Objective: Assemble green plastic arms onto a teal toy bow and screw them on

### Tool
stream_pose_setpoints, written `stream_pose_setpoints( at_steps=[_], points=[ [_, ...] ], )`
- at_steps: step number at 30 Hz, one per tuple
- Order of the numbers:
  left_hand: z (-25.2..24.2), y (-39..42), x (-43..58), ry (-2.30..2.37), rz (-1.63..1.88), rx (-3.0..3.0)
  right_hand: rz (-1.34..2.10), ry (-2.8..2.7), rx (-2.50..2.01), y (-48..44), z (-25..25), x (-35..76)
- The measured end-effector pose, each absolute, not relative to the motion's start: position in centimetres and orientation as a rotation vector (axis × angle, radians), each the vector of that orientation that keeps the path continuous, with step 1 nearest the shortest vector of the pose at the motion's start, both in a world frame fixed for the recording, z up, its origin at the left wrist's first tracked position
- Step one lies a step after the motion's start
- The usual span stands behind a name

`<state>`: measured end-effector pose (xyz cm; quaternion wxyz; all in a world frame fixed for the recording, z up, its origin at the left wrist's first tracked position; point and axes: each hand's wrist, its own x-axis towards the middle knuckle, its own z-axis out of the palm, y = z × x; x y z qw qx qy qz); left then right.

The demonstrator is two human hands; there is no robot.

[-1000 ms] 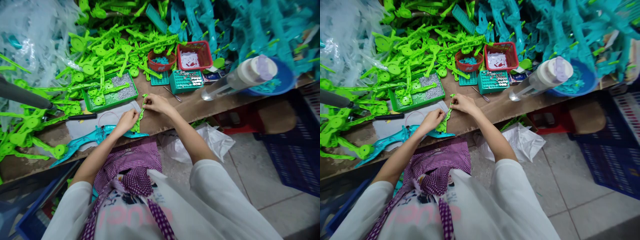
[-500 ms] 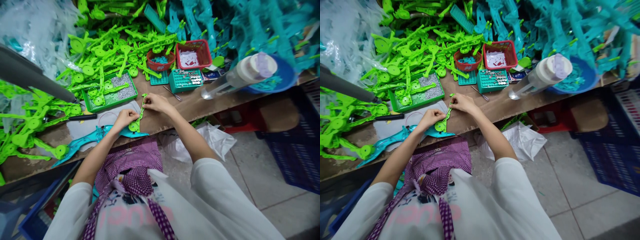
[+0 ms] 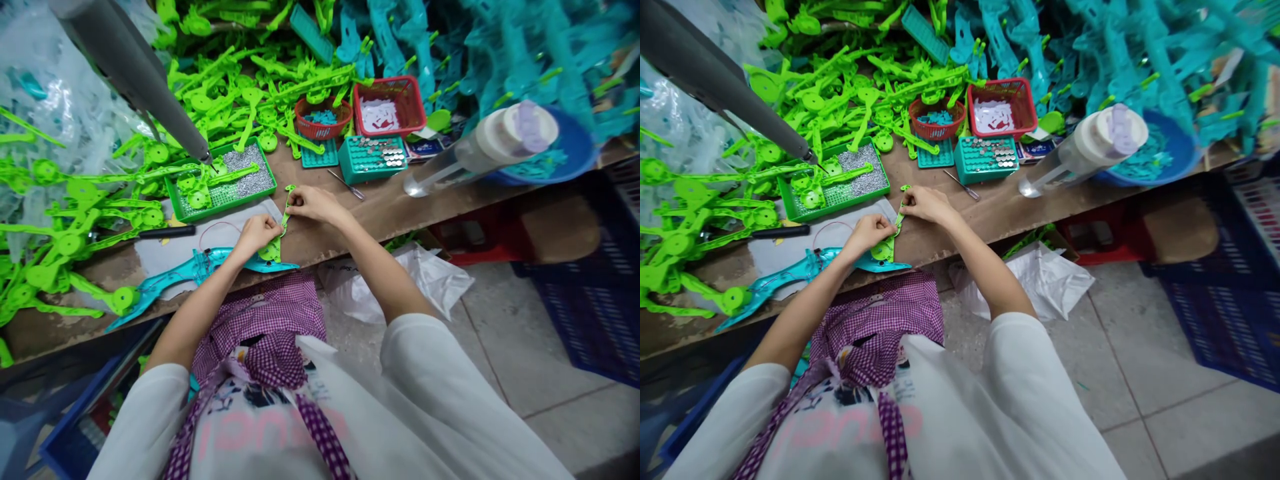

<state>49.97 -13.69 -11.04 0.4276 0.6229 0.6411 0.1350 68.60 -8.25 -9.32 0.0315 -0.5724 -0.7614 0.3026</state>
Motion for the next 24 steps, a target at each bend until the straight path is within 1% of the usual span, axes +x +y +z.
stream_pose_setpoints(
  at_steps=[10, 18, 24],
  points=[
    [-10.7, -12.7, 50.1, 1.536, 0.223, 1.51, 0.904, -2.363, -1.737, -8.7, -9.2, 68.4],
    [-10.9, -13.1, 49.9, 1.505, 0.276, 1.514, 0.976, -2.091, -1.595, -11.1, -11.9, 69.0],
    [-11.5, -13.9, 49.4, 1.48, 0.367, 1.662, 1.038, -1.998, -1.532, -11.0, -12.8, 68.9]
  ],
)
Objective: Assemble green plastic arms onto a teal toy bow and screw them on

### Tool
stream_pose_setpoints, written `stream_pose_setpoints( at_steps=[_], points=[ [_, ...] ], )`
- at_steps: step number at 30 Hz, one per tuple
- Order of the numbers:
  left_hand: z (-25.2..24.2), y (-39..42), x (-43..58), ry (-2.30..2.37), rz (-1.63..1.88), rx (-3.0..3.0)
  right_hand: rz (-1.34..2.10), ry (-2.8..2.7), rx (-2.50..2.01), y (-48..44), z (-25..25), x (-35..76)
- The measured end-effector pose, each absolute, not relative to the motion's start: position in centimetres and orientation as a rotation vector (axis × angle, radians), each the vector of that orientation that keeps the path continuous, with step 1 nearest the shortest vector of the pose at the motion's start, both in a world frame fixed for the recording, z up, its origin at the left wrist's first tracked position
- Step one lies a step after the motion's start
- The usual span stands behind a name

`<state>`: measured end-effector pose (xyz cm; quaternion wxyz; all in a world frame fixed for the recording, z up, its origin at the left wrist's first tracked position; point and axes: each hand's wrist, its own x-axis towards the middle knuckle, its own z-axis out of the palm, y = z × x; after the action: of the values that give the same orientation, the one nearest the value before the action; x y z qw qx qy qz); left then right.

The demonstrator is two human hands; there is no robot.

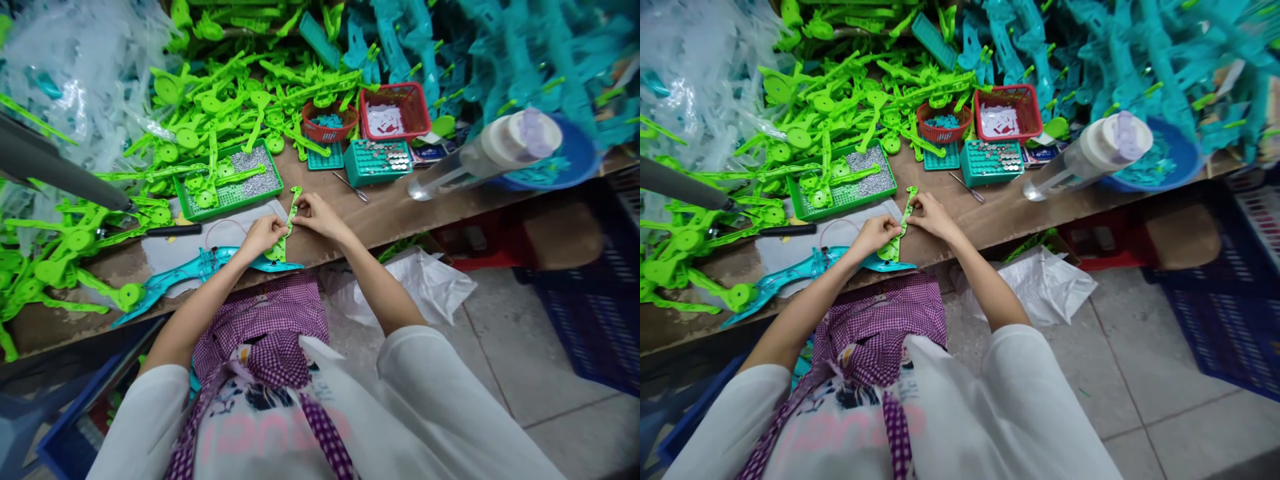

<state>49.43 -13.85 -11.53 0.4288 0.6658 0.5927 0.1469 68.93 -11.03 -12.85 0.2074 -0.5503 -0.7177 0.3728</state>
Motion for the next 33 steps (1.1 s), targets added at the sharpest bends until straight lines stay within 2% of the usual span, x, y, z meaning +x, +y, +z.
stream_pose_setpoints(
  at_steps=[7, 13, 26, 33],
  points=[
    [-11.9, -15.6, 49.5, 1.43, 0.535, 1.877, 1.035, -1.98, -1.532, -11.1, -12.7, 68.9],
    [-12.1, -15.5, 49.5, 1.413, 0.502, 1.934, 1.197, -1.95, -1.458, -10.7, -13.0, 69.6],
    [-12.3, -14.8, 49.4, 1.339, 0.5, 1.889, 1.046, -1.783, -1.845, -9.5, -13.6, 66.8],
    [-12.5, -14.7, 49.4, 1.332, 0.536, 1.885, 1.196, -1.78, -1.542, -11.4, -13.4, 68.3]
  ],
)
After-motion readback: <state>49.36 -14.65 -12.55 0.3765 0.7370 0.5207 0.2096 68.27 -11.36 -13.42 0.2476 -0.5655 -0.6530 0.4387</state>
